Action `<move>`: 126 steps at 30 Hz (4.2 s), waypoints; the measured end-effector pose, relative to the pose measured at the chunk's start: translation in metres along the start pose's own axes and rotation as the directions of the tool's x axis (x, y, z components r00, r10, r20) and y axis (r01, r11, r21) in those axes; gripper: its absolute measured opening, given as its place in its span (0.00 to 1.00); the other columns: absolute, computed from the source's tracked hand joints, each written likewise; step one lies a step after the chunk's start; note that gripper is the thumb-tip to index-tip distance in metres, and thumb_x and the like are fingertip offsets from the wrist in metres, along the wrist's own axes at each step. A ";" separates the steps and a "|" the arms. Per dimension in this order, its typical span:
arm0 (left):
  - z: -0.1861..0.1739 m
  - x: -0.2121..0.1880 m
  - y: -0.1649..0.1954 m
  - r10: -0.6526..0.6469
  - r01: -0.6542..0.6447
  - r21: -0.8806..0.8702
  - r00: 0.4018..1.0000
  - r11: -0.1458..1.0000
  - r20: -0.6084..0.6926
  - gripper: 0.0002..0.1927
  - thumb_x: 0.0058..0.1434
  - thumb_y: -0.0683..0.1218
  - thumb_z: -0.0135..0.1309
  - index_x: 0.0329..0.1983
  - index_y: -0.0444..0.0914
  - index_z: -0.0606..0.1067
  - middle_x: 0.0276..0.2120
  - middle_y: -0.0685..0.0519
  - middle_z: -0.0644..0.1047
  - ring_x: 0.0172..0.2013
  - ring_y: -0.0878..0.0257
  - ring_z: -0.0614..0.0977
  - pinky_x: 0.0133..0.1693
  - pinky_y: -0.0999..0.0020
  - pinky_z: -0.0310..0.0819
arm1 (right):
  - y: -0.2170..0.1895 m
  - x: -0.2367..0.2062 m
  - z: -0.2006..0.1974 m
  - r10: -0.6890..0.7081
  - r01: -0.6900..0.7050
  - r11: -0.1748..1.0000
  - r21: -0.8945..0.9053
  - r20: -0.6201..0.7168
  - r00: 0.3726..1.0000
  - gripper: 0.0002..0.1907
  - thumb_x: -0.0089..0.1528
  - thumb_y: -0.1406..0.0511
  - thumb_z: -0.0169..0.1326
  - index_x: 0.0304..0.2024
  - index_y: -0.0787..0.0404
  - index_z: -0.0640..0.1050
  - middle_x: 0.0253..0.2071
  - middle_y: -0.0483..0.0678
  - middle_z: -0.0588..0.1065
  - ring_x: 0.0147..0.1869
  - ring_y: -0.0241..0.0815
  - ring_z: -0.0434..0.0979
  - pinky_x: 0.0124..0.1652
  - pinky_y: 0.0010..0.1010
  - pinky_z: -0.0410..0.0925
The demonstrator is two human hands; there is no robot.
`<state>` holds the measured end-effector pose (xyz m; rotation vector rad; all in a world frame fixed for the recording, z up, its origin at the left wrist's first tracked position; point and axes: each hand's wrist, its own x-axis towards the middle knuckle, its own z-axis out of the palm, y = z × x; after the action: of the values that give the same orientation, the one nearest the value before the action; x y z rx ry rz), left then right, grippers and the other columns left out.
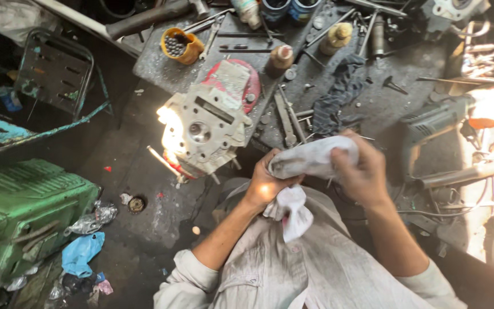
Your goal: The person secures a metal engine block in a bench vise, then uses a power drill to bore or clean holes in the block. After drilling, they wipe the block with a cloth and insert small metal pins into the drilled holes, adjusting them by hand.
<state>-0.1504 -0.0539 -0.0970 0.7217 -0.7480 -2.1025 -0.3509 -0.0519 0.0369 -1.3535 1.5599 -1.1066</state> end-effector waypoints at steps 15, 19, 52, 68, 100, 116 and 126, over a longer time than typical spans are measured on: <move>0.086 0.019 0.048 0.168 -0.491 0.534 0.824 0.688 0.541 0.29 0.54 0.38 0.69 0.59 0.37 0.73 0.58 0.49 0.71 0.60 0.59 0.75 0.62 0.62 0.71 | 0.093 -0.071 -0.123 -0.191 0.307 0.262 0.915 -0.262 0.946 0.14 0.66 0.57 0.54 0.35 0.61 0.75 0.27 0.47 0.71 0.33 0.41 0.72 0.38 0.35 0.64; 0.082 0.022 0.047 0.349 -0.455 0.421 0.885 0.784 0.307 0.27 0.63 0.38 0.64 0.64 0.41 0.70 0.56 0.51 0.73 0.61 0.59 0.75 0.67 0.59 0.69 | 0.091 -0.067 -0.148 -0.022 0.411 0.562 0.718 -0.484 0.875 0.10 0.69 0.61 0.54 0.41 0.61 0.73 0.38 0.47 0.71 0.44 0.44 0.71 0.49 0.36 0.65; 0.058 -0.023 0.060 0.405 -0.294 -0.381 0.878 0.877 0.256 0.26 0.63 0.45 0.55 0.65 0.39 0.67 0.26 0.54 0.66 0.32 0.64 0.69 0.43 0.64 0.66 | 0.017 -0.019 0.009 -0.010 0.014 0.998 -0.055 0.075 0.997 0.11 0.69 0.73 0.52 0.53 0.66 0.76 0.50 0.48 0.78 0.55 0.36 0.78 0.54 0.27 0.70; 0.055 -0.027 0.058 0.389 -0.425 0.320 0.905 0.847 0.173 0.26 0.68 0.36 0.56 0.67 0.36 0.63 0.47 0.49 0.76 0.50 0.64 0.78 0.54 0.68 0.75 | -0.018 -0.041 0.022 -0.355 0.353 0.926 -0.132 0.012 0.935 0.24 0.61 0.76 0.62 0.58 0.63 0.71 0.45 0.48 0.76 0.51 0.41 0.76 0.52 0.31 0.70; 0.050 0.023 0.068 0.176 -0.294 0.648 0.954 0.703 0.242 0.32 0.55 0.32 0.49 0.66 0.38 0.64 0.42 0.50 0.78 0.47 0.59 0.81 0.55 0.63 0.76 | 0.017 -0.014 0.014 -0.272 0.271 0.803 -0.531 0.079 0.959 0.39 0.53 0.72 0.63 0.66 0.64 0.63 0.43 0.50 0.72 0.51 0.52 0.73 0.57 0.44 0.64; 0.038 0.007 0.072 0.347 -0.441 0.544 0.898 0.714 0.271 0.34 0.62 0.36 0.61 0.68 0.38 0.60 0.44 0.53 0.78 0.48 0.65 0.79 0.53 0.67 0.72 | 0.017 -0.022 0.014 -0.276 0.291 0.938 -0.187 0.101 0.956 0.40 0.60 0.80 0.56 0.70 0.61 0.52 0.44 0.50 0.68 0.50 0.42 0.73 0.55 0.35 0.67; 0.041 0.001 0.065 0.341 -0.424 0.590 0.905 0.687 0.252 0.34 0.64 0.36 0.61 0.70 0.38 0.59 0.42 0.54 0.79 0.45 0.66 0.81 0.53 0.68 0.75 | 0.017 -0.026 0.017 -0.268 0.283 0.953 -0.106 0.132 0.954 0.33 0.63 0.79 0.56 0.65 0.61 0.55 0.46 0.50 0.70 0.51 0.42 0.76 0.53 0.34 0.71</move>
<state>-0.1487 -0.0783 -0.0242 0.6991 -1.5830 -1.4950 -0.3366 -0.0269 0.0158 -1.7298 1.4029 -1.0875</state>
